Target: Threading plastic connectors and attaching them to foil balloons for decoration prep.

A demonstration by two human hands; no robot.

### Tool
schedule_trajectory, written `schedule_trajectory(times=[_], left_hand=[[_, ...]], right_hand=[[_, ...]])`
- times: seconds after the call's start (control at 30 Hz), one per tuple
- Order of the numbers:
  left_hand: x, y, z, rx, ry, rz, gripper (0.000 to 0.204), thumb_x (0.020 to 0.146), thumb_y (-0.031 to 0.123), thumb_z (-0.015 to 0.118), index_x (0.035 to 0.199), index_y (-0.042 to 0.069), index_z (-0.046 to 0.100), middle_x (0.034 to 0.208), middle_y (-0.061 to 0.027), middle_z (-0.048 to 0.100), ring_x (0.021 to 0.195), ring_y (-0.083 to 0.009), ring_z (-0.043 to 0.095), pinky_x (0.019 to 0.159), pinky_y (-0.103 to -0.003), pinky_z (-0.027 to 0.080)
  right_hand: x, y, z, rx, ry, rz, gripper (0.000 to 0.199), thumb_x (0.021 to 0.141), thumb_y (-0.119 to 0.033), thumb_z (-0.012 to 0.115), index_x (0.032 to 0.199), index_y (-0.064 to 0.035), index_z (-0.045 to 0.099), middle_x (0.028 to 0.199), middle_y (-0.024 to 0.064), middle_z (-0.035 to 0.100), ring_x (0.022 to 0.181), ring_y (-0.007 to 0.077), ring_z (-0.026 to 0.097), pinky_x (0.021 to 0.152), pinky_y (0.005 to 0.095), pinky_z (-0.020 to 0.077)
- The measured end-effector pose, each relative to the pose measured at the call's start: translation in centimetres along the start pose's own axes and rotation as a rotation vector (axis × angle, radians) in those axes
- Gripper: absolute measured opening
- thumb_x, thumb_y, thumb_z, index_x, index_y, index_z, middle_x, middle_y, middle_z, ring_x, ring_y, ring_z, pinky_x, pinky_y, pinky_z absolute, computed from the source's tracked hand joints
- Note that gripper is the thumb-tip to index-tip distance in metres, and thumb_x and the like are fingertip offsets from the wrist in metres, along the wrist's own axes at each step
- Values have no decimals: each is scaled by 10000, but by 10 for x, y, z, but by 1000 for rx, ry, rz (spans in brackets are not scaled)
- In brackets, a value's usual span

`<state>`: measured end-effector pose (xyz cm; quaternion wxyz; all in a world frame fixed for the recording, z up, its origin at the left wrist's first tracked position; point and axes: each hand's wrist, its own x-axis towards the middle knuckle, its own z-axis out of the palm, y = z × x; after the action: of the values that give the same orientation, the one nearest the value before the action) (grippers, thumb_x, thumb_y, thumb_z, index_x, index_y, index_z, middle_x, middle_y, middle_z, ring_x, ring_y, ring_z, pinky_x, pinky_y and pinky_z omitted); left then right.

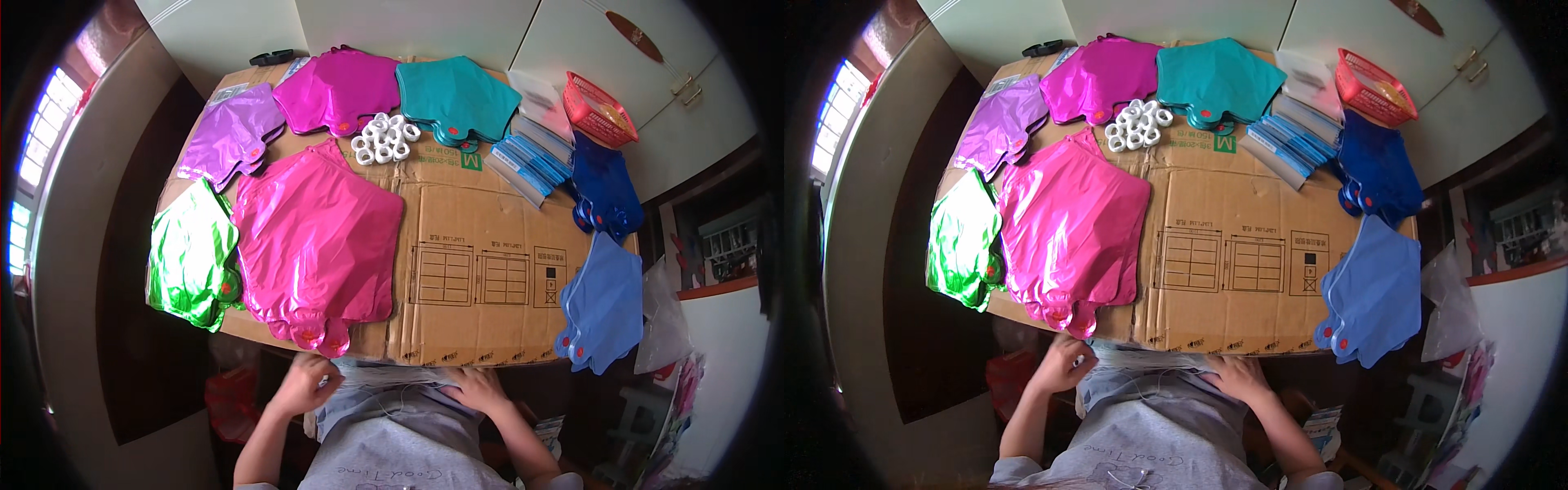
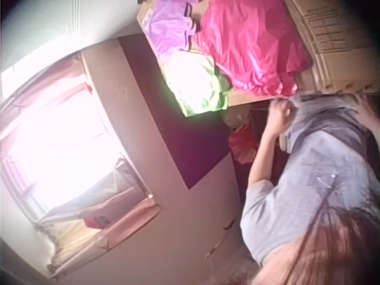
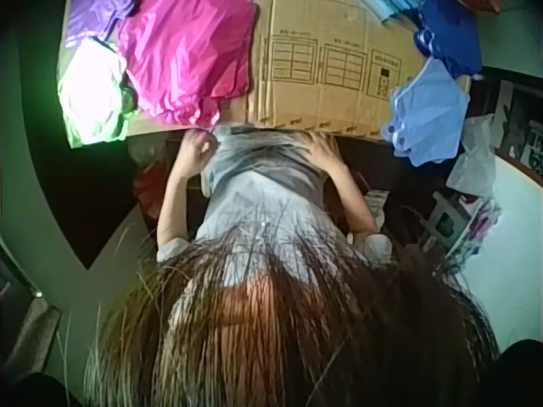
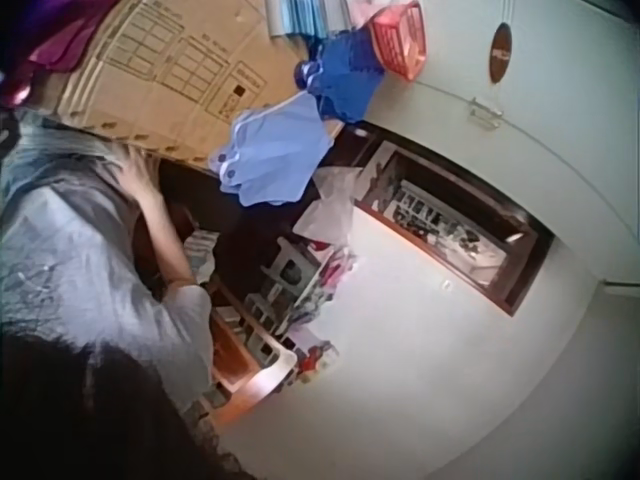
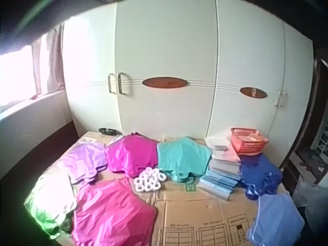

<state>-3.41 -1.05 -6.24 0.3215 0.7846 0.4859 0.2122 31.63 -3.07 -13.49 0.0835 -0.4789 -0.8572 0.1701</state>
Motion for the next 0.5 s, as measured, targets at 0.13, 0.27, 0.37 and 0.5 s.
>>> schedule_trajectory(times=[0.13,0.27,0.37,0.5], left_hand=[[-18,-28,-26,608,51,-1,102,719,169,663,727,82,608,759,-62,626,879,-233,559,789,-417,411],[-65,-75,-78,895,66,-124,70,689,167,630,630,133,613,700,-13,611,825,-208,538,758,-388,406],[-113,-117,-126,1073,183,-235,52,690,98,594,655,104,556,664,-47,527,764,-251,514,730,-393,405],[-156,-123,-188,1232,411,-429,37,804,47,521,802,85,522,792,-78,544,860,-274,508,774,-415,389]], right_hand=[[-9,8,28,-129,107,-39,394,735,-229,654,1127,-230,620,1067,-20,623,954,186,570,898,370,380],[-5,6,29,24,162,2,263,787,-170,606,1037,-217,673,1027,-23,644,981,177,587,889,354,434],[-2,5,26,-3,211,-33,272,781,-146,596,1033,-213,676,1028,-19,647,971,165,592,874,336,443],[-6,10,32,1,181,-30,274,772,-135,594,1024,-201,678,1019,-19,648,979,163,585,873,345,443]])
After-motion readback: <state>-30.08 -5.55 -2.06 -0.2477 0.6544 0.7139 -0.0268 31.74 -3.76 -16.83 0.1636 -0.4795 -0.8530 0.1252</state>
